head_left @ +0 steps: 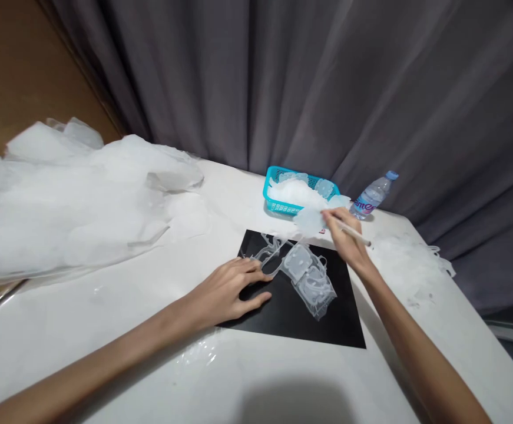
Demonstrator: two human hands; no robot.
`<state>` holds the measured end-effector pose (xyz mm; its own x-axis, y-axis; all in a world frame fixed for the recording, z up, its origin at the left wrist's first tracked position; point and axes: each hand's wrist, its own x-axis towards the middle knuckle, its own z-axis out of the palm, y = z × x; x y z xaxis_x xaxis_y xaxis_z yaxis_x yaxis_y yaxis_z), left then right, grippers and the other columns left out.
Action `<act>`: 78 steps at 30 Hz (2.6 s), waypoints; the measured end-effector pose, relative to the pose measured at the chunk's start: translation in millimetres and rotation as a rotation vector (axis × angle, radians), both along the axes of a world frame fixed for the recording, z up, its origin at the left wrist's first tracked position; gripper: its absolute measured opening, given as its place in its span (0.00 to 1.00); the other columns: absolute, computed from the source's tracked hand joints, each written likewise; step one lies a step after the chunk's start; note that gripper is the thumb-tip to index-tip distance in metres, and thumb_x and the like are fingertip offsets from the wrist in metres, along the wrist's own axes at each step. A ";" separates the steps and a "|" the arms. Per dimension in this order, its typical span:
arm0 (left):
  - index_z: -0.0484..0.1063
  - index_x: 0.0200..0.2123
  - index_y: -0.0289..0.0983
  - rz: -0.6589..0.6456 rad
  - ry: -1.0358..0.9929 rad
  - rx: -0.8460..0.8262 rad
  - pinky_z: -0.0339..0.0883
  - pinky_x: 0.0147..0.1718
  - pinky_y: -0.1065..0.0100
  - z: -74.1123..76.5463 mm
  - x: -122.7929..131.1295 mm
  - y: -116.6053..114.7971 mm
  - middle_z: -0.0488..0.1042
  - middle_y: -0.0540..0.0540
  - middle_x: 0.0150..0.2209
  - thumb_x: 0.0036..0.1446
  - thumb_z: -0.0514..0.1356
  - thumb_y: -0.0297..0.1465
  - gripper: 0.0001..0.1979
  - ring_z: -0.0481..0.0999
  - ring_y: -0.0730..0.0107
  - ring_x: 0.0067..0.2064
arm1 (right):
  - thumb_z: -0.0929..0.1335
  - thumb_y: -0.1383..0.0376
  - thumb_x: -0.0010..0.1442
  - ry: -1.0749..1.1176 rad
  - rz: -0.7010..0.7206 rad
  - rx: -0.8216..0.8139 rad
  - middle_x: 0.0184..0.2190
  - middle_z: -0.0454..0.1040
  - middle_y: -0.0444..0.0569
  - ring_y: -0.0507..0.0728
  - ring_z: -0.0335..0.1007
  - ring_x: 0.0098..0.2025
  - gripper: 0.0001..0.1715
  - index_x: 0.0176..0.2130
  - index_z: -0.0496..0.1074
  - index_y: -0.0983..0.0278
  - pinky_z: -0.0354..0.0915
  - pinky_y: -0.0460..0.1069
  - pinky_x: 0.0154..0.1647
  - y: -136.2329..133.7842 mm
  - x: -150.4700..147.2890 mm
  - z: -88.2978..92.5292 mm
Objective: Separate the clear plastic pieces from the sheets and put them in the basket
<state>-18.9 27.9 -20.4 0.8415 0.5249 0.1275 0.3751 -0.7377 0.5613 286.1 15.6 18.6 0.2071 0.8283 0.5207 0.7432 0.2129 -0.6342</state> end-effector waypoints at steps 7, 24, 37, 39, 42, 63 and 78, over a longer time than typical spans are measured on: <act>0.82 0.43 0.40 0.259 -0.301 -0.705 0.63 0.59 0.55 -5.3 7.7 4.3 0.75 0.44 0.48 0.72 0.53 0.53 0.26 0.73 0.55 0.53 | 0.70 0.59 0.70 0.225 0.621 -0.451 0.41 0.78 0.47 0.56 0.74 0.41 0.13 0.52 0.82 0.56 0.69 0.51 0.46 -64.7 -74.9 -1.5; 0.77 0.41 0.37 0.224 -0.356 -0.697 0.62 0.38 0.67 -0.8 8.4 4.9 0.75 0.49 0.37 0.66 0.65 0.44 0.15 0.72 0.67 0.38 | 0.65 0.52 0.74 0.086 0.560 -0.416 0.34 0.75 0.47 0.59 0.66 0.41 0.20 0.37 0.77 0.61 0.63 0.54 0.47 -10.9 -67.7 -26.9; 0.77 0.42 0.37 -0.072 -0.381 0.148 0.68 0.35 0.67 0.9 3.5 -22.8 0.78 0.45 0.33 0.75 0.52 0.28 0.14 0.75 0.67 0.34 | 0.65 0.58 0.70 -0.009 0.146 -0.335 0.37 0.78 0.51 0.62 0.72 0.43 0.13 0.36 0.73 0.61 0.64 0.55 0.47 -0.7 -65.4 -48.4; 0.76 0.38 0.37 0.081 -0.397 -0.218 0.67 0.33 0.69 5.3 5.6 -22.2 0.77 0.47 0.32 0.76 0.53 0.34 0.15 0.74 0.69 0.32 | 0.65 0.58 0.70 -0.022 0.163 -0.340 0.39 0.79 0.52 0.64 0.72 0.45 0.12 0.37 0.74 0.61 0.64 0.57 0.50 1.6 -59.1 -49.0; 0.75 0.36 0.35 0.250 -0.489 -0.829 0.69 0.35 0.69 7.5 10.2 -13.3 0.77 0.47 0.33 0.73 0.58 0.41 0.17 0.77 0.68 0.34 | 0.63 0.56 0.73 -0.031 0.185 -0.256 0.46 0.78 0.54 0.64 0.72 0.52 0.16 0.45 0.76 0.61 0.63 0.58 0.56 -1.1 -50.2 -33.6; 0.81 0.51 0.31 0.262 -0.644 -1.314 0.74 0.50 0.56 8.8 11.7 -6.3 0.84 0.37 0.42 0.67 0.65 0.43 0.20 0.83 0.60 0.41 | 0.73 0.54 0.64 0.465 0.634 -0.599 0.37 0.81 0.48 0.56 0.73 0.38 0.14 0.40 0.81 0.62 0.67 0.51 0.41 -22.5 -52.6 5.1; 0.80 0.47 0.32 0.228 -0.586 -1.218 0.73 0.49 0.58 6.1 10.3 -4.9 0.83 0.39 0.43 0.69 0.63 0.44 0.19 0.82 0.60 0.43 | 0.73 0.53 0.64 0.399 0.613 -0.602 0.32 0.76 0.45 0.54 0.65 0.32 0.14 0.38 0.80 0.61 0.60 0.49 0.33 -21.9 -54.8 -3.4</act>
